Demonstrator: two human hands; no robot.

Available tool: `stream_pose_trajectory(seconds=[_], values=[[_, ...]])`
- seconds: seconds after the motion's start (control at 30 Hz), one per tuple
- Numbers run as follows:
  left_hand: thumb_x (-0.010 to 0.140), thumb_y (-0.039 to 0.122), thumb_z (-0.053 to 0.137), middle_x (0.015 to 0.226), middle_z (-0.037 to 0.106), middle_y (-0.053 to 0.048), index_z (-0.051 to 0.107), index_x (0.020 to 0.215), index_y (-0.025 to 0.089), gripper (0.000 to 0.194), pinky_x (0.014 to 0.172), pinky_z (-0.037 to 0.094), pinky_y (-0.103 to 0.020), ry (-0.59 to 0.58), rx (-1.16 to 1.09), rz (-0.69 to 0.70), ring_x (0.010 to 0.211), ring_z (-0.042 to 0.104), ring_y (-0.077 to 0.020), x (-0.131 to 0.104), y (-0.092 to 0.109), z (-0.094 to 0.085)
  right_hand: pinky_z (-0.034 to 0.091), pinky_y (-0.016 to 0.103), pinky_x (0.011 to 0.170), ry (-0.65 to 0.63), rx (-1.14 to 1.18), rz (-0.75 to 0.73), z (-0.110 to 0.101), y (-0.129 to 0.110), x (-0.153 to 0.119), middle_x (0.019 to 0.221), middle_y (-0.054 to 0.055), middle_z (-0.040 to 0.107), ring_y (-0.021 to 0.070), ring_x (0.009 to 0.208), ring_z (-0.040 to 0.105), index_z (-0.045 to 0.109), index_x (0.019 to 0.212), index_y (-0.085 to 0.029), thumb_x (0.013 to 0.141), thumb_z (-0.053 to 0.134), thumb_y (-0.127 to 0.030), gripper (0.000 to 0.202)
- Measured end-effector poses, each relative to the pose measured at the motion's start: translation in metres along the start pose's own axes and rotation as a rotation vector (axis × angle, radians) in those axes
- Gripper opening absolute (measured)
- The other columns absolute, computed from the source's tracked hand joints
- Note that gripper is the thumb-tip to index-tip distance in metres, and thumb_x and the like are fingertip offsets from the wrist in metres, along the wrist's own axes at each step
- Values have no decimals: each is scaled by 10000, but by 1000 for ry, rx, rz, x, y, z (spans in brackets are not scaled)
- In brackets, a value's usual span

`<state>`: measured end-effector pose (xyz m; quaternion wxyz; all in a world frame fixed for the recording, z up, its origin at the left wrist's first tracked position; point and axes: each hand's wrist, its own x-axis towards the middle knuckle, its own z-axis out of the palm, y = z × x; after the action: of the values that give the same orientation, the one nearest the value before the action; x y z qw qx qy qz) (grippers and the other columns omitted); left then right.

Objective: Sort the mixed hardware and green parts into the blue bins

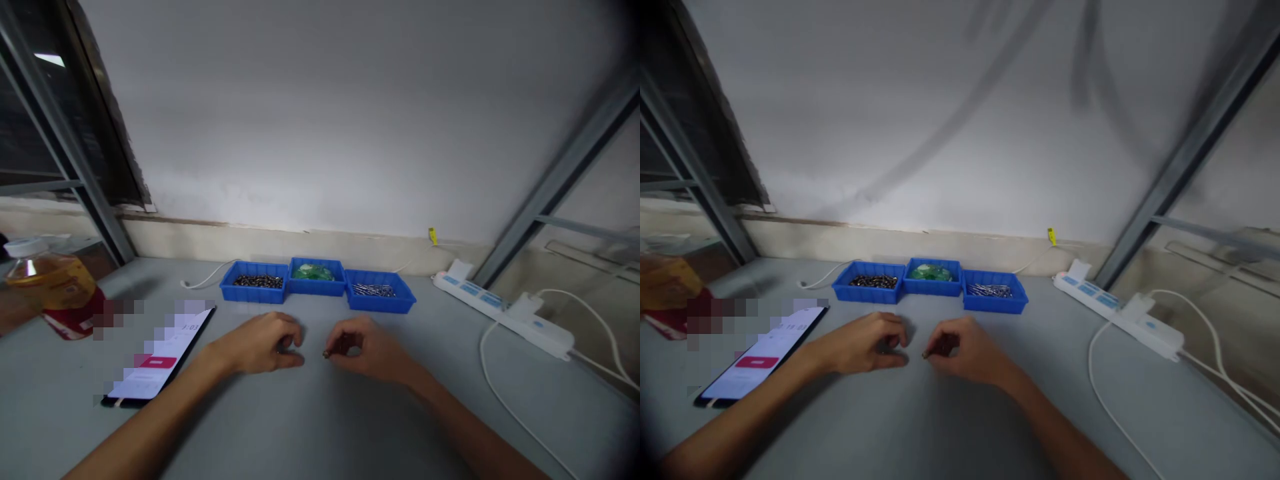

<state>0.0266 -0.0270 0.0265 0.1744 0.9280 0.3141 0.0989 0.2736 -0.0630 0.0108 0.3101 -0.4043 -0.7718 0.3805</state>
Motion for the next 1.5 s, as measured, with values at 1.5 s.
stream_pose_trajectory(seconds=[1.5], values=[[872,151,682,853,686,-1,663,868,193,46,757,459,-272,578,-109,228,829,587,-161,9,-2,7,393,249,579,122,101,15,16,-3,29,644,7,592,126,610,524,618,681,-167,897,529,-333,287]])
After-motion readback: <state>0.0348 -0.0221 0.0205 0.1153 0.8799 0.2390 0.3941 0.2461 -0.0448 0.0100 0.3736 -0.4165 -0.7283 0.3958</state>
